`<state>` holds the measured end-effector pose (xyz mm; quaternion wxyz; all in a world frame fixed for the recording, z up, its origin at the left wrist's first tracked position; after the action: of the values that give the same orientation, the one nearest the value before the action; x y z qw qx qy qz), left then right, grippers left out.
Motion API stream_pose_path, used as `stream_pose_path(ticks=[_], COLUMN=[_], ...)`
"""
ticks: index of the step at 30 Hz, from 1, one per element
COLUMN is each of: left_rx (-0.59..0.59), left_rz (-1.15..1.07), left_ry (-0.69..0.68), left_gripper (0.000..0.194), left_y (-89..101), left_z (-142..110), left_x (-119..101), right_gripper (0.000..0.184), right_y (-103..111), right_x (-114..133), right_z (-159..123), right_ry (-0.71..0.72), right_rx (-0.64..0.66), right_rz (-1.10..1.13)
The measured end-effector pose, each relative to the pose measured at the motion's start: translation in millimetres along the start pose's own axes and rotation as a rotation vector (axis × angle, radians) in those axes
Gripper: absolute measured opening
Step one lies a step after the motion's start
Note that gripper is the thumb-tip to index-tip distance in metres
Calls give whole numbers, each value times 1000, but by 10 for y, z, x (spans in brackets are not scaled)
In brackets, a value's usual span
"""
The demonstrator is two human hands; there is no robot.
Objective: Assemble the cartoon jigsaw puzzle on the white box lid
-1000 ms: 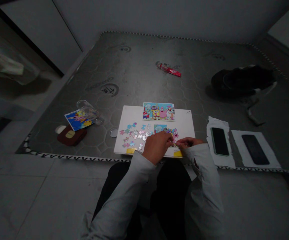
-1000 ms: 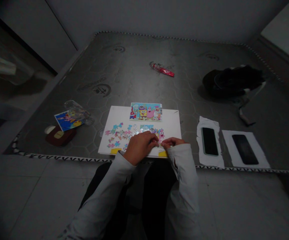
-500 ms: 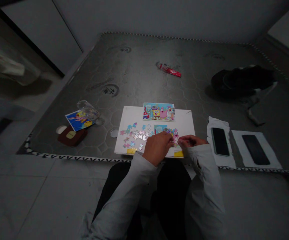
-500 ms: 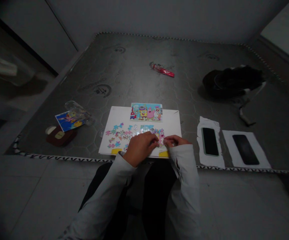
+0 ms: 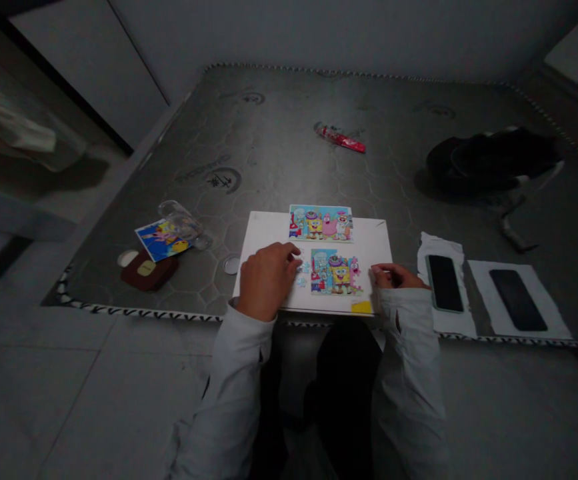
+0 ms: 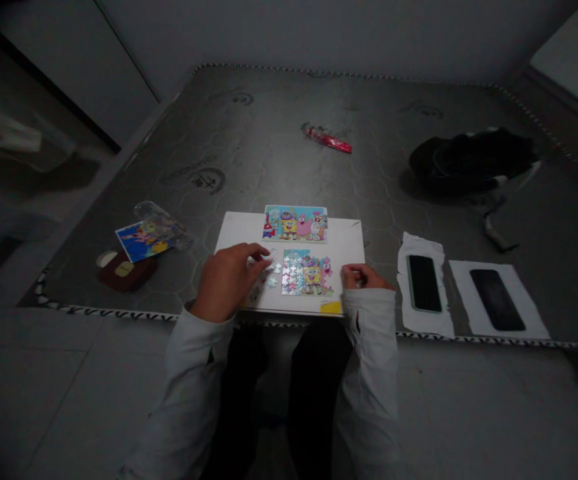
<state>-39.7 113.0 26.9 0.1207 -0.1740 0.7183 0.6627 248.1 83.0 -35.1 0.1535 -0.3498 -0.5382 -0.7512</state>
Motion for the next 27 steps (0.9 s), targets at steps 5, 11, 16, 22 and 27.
stream_pose_path(ticks=[5,11,16,22,27], left_rx=[7,42,81,63,21], left_rz=[61,143,142,150,108], left_ry=[205,316,345,385,399], left_gripper=[21,22,19,23,21], left_y=[242,303,286,290,274], left_z=[2,-30,-55,-54,-23], left_x=[450,724,758,793,816], right_gripper=[50,48,50,45,46], right_y=[12,2,-37,-17,-17], right_x=[35,63,40,72,96], right_z=[-9,-1,7,4,11], right_ry=[10,14,22,26,29], right_rx=[4,44,66,59,83], right_rz=[16,-15,12,-39,-59])
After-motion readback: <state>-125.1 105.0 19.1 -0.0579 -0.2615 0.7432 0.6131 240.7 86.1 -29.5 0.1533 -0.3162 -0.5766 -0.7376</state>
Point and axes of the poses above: each hand's wrist, its own z-axis towards the middle knuckle, its own y-axis out of the back of the hand, x = y × z, the point moved 7 cm from there along z, towards the middle knuckle, and after that the axes turned 8 degrees about y, right-handed, at the moved point
